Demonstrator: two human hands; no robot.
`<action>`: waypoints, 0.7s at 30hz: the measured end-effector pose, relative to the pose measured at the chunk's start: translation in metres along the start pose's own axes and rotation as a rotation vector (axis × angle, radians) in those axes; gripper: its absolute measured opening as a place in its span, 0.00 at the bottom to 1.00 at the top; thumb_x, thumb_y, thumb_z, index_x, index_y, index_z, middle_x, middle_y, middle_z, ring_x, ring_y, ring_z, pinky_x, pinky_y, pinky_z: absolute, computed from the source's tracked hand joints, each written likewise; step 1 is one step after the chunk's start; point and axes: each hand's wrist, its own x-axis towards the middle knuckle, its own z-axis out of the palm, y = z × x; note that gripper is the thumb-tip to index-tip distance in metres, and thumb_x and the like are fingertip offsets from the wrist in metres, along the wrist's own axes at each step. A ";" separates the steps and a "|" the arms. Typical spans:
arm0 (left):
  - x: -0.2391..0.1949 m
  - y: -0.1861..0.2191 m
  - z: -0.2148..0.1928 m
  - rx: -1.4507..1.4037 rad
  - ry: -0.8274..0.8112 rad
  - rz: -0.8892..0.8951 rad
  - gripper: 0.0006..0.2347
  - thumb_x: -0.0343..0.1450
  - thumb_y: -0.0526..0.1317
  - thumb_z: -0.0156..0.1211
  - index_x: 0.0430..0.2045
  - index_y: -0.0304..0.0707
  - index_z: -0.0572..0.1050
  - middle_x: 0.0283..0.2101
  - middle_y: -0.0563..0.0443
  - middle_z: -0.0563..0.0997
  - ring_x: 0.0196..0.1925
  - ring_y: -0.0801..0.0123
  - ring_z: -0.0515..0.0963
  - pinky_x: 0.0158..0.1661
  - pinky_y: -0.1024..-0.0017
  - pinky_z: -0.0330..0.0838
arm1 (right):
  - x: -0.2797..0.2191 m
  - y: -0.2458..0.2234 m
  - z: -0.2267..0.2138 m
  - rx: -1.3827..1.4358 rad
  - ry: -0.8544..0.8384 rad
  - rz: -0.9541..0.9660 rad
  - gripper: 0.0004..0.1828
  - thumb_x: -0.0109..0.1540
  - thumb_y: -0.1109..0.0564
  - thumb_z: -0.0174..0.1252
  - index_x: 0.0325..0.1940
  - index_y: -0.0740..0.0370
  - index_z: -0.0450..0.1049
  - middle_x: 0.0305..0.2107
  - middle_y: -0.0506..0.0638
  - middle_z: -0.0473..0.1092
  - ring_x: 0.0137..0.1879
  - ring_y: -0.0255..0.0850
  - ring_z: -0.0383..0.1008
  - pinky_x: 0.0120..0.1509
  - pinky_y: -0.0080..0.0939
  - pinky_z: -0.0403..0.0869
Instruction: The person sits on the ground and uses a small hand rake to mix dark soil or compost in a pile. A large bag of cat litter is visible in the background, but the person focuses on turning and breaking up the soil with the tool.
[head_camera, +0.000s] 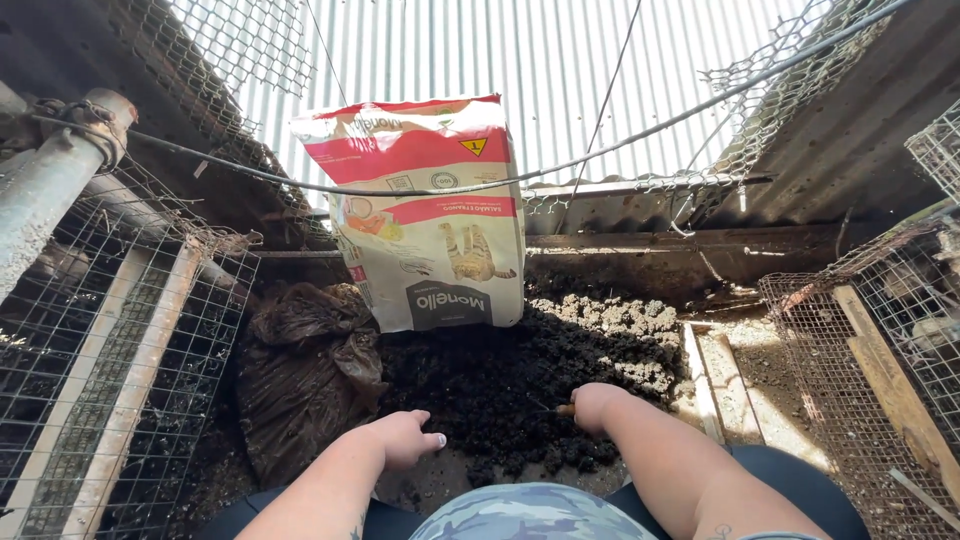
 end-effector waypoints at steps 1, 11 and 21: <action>-0.009 0.004 -0.002 -0.001 0.000 -0.001 0.33 0.77 0.57 0.46 0.74 0.44 0.45 0.77 0.51 0.55 0.77 0.56 0.60 0.71 0.65 0.56 | 0.000 0.000 0.000 -0.001 0.000 -0.001 0.32 0.63 0.63 0.48 0.74 0.56 0.61 0.66 0.50 0.66 0.66 0.48 0.71 0.61 0.43 0.74; -0.033 0.007 0.001 -0.026 0.014 -0.034 0.32 0.77 0.55 0.46 0.75 0.45 0.46 0.77 0.50 0.55 0.77 0.55 0.60 0.71 0.62 0.58 | -0.004 0.007 0.008 -0.073 0.016 -0.019 0.27 0.66 0.59 0.44 0.72 0.55 0.64 0.68 0.52 0.63 0.68 0.46 0.69 0.66 0.44 0.72; -0.046 0.005 0.005 0.003 0.021 -0.051 0.31 0.78 0.56 0.45 0.75 0.45 0.45 0.77 0.50 0.55 0.77 0.54 0.59 0.70 0.60 0.58 | -0.004 0.011 0.012 -0.084 0.054 -0.018 0.24 0.67 0.54 0.46 0.68 0.55 0.68 0.63 0.52 0.69 0.66 0.48 0.71 0.66 0.45 0.71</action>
